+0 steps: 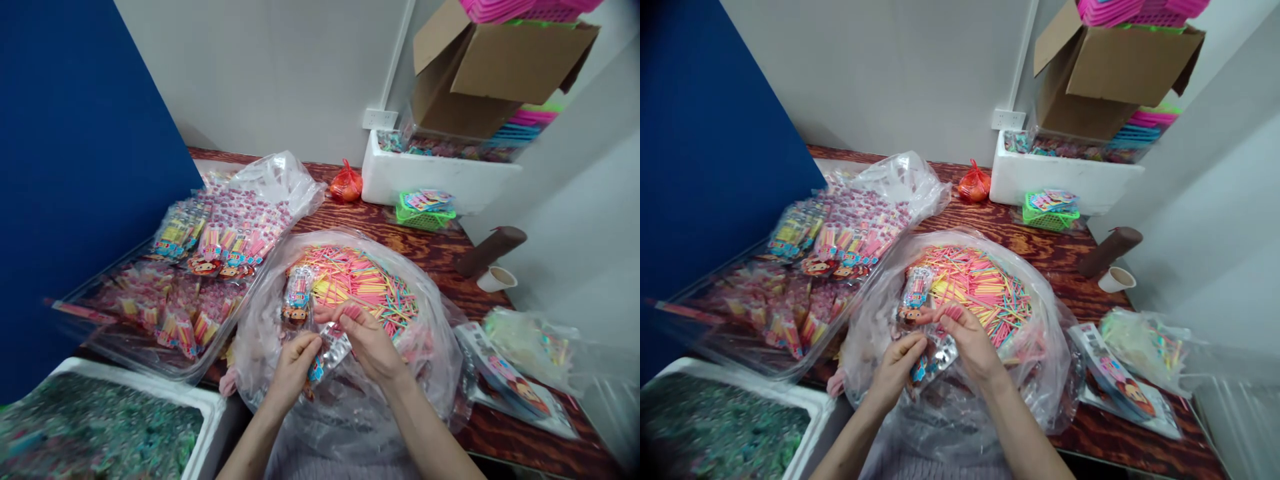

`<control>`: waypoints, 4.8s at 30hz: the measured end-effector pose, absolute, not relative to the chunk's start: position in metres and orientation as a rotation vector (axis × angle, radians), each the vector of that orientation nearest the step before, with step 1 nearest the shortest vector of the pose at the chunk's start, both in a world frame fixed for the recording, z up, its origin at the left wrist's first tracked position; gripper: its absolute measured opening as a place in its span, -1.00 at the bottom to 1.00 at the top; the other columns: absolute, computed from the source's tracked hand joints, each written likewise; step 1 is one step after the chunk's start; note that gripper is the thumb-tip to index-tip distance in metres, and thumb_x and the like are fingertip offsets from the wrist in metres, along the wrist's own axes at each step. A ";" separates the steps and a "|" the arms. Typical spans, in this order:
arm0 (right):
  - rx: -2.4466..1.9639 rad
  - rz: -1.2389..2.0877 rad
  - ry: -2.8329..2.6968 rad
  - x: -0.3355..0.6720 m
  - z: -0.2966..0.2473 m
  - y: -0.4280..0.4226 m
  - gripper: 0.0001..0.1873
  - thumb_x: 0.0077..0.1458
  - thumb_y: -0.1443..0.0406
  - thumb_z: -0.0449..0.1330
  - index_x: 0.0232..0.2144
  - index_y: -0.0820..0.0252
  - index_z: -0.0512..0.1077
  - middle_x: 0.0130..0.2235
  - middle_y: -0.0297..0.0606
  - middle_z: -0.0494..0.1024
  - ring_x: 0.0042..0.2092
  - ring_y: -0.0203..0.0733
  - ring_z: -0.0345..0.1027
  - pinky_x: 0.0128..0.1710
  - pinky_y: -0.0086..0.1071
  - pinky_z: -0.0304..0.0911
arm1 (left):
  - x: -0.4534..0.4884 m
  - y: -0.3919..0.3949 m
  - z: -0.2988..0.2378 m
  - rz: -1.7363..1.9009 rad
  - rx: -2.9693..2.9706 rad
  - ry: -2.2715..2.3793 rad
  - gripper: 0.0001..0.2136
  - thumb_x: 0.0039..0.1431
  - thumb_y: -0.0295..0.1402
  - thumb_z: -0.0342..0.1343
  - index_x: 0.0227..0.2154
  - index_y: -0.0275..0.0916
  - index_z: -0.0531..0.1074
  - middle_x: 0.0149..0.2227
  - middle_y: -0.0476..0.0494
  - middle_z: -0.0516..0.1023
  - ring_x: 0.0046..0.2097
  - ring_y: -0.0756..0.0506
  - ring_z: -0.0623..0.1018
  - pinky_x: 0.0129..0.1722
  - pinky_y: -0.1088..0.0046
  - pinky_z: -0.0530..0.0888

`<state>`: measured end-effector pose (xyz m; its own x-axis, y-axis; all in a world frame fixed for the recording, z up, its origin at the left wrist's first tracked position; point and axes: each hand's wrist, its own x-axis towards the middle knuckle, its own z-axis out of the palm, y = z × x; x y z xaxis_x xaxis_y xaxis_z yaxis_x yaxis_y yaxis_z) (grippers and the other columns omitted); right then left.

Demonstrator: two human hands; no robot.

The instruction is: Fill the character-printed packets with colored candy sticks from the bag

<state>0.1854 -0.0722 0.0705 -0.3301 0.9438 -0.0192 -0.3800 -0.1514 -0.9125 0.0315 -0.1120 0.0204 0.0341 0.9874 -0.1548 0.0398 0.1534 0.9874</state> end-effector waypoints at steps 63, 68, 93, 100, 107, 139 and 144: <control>-1.131 0.921 -1.712 0.173 0.075 -0.095 -0.90 0.20 0.38 0.11 -0.31 0.13 0.43 -0.15 -0.22 0.45 -0.03 -0.14 0.30 -0.01 -0.27 0.19 | 0.029 -0.096 0.031 1.045 0.995 1.020 -0.71 0.05 -0.17 0.23 -0.24 -0.25 0.56 -0.32 -0.08 0.56 -0.30 -0.06 0.48 -0.27 0.49 0.42; -1.014 1.177 -1.640 0.198 0.073 -0.059 -0.81 0.27 0.28 0.05 -0.18 0.10 0.45 -0.17 -0.25 0.52 -0.08 -0.17 0.39 -0.06 -0.30 0.26 | 0.021 -0.085 0.031 1.136 0.892 1.070 -0.76 -0.01 -0.18 0.28 -0.43 -0.28 0.50 -0.49 0.01 0.46 -0.45 0.04 0.39 -0.44 0.59 0.33; -1.545 0.189 -2.252 0.268 0.021 0.082 -0.76 0.17 0.45 -0.06 -0.30 0.24 0.40 -0.22 -0.02 0.49 -0.14 -0.01 0.23 -0.09 -0.20 0.07 | -0.004 -0.025 -0.001 1.332 1.373 1.715 -0.69 0.17 -0.17 0.07 -0.12 -0.23 0.47 0.12 -0.26 0.37 0.16 -0.23 0.36 0.15 0.15 0.29; -1.461 0.634 -1.844 0.261 0.030 0.060 -0.82 0.13 0.32 -0.06 -0.45 0.17 0.29 -0.45 -0.29 0.46 -0.36 -0.20 0.31 -0.30 -0.35 0.19 | 0.003 -0.045 0.008 1.327 1.434 1.685 -0.73 0.20 -0.22 0.05 -0.10 -0.19 0.48 0.12 -0.22 0.36 0.17 -0.20 0.35 0.15 0.16 0.28; -1.073 1.413 -1.378 0.213 0.026 -0.022 -0.86 0.09 0.22 0.10 -0.34 0.18 0.36 -0.47 -0.34 0.48 -0.38 -0.22 0.39 -0.29 -0.36 0.27 | 0.029 -0.073 0.026 1.302 1.453 1.522 -0.68 0.27 -0.26 -0.02 0.04 -0.17 0.38 0.11 -0.23 0.42 0.14 -0.19 0.41 0.11 0.20 0.35; -1.036 1.294 -1.408 0.187 0.011 -0.098 -0.81 0.22 0.26 0.08 -0.30 0.12 0.50 -0.29 -0.29 0.54 -0.19 -0.17 0.41 -0.12 -0.34 0.27 | 0.043 -0.116 -0.037 0.813 2.019 1.852 -0.76 0.18 -0.37 0.08 -0.08 -0.19 0.38 -0.20 -0.16 0.41 -0.14 -0.20 0.42 -0.16 0.25 0.35; -1.015 1.289 -1.416 0.189 0.016 -0.103 -0.82 0.22 0.29 0.09 -0.27 0.10 0.51 -0.27 -0.30 0.55 -0.17 -0.18 0.41 -0.12 -0.35 0.26 | 0.042 -0.117 -0.040 0.893 1.987 1.759 -0.92 0.23 -0.41 0.04 -0.37 -0.23 0.39 -0.34 -0.10 0.39 -0.25 -0.13 0.42 -0.25 0.37 0.33</control>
